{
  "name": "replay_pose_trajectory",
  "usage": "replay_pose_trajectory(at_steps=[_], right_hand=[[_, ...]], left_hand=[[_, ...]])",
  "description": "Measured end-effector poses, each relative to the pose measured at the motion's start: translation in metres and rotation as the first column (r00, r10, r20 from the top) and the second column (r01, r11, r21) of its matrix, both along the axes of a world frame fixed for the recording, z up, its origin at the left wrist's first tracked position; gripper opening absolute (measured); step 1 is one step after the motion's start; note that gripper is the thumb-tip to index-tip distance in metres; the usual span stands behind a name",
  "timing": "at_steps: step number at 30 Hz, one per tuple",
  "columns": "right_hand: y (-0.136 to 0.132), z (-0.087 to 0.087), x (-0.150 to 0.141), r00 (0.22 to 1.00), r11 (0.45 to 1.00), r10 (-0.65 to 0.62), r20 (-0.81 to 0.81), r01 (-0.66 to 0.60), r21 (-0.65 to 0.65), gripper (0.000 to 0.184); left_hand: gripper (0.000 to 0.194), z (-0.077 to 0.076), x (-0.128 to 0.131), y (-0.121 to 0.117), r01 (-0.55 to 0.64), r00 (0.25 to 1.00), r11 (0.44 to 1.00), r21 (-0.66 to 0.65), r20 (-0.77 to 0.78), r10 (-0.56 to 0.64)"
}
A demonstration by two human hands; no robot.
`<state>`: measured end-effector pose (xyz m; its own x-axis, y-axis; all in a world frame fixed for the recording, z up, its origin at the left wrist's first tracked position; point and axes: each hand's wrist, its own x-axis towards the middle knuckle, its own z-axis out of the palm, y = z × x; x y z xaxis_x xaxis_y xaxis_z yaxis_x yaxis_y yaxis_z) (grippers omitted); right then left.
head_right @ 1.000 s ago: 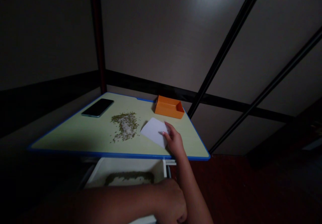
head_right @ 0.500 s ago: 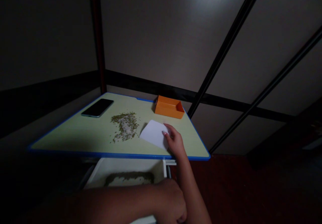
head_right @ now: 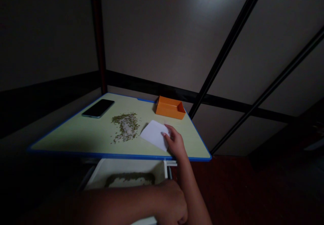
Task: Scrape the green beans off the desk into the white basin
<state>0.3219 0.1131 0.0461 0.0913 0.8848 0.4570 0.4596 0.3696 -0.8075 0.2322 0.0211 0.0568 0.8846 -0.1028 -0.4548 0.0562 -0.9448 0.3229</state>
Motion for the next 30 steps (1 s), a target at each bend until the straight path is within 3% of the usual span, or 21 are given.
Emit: replay_pose_trajectory(at_steps=[6, 14, 19, 24, 30], right_hand=[[0.001, -0.003, 0.003, 1.0, 1.0, 0.008, -0.021, -0.008, 0.019, 0.037], [0.001, -0.005, 0.004, 0.996, 0.998, 0.058, -0.069, -0.058, 0.005, 0.037], [0.003, -0.005, 0.004, 0.995, 0.999, 0.029, -0.098, -0.027, 0.028, 0.035], [0.003, -0.003, 0.003, 0.997, 0.999, -0.041, -0.064, 0.042, 0.022, 0.041], [0.006, -0.007, 0.004, 1.0, 0.999, -0.021, -0.007, 0.02, -0.033, 0.046]], left_hand=[[0.034, -0.001, -0.003, -0.001, -0.041, 0.996, 0.999, -0.017, 0.08, 0.042], [0.032, -0.005, 0.0, 0.0, -0.019, 0.997, 1.0, -0.006, 0.068, 0.02], [0.032, -0.01, 0.001, 0.0, -0.031, 0.997, 0.999, -0.041, 0.073, 0.034], [0.032, -0.007, 0.001, 0.001, -0.052, 0.996, 0.997, -0.049, 0.064, 0.055], [0.032, -0.007, 0.001, -0.001, -0.048, 0.997, 0.998, -0.036, 0.054, 0.05]])
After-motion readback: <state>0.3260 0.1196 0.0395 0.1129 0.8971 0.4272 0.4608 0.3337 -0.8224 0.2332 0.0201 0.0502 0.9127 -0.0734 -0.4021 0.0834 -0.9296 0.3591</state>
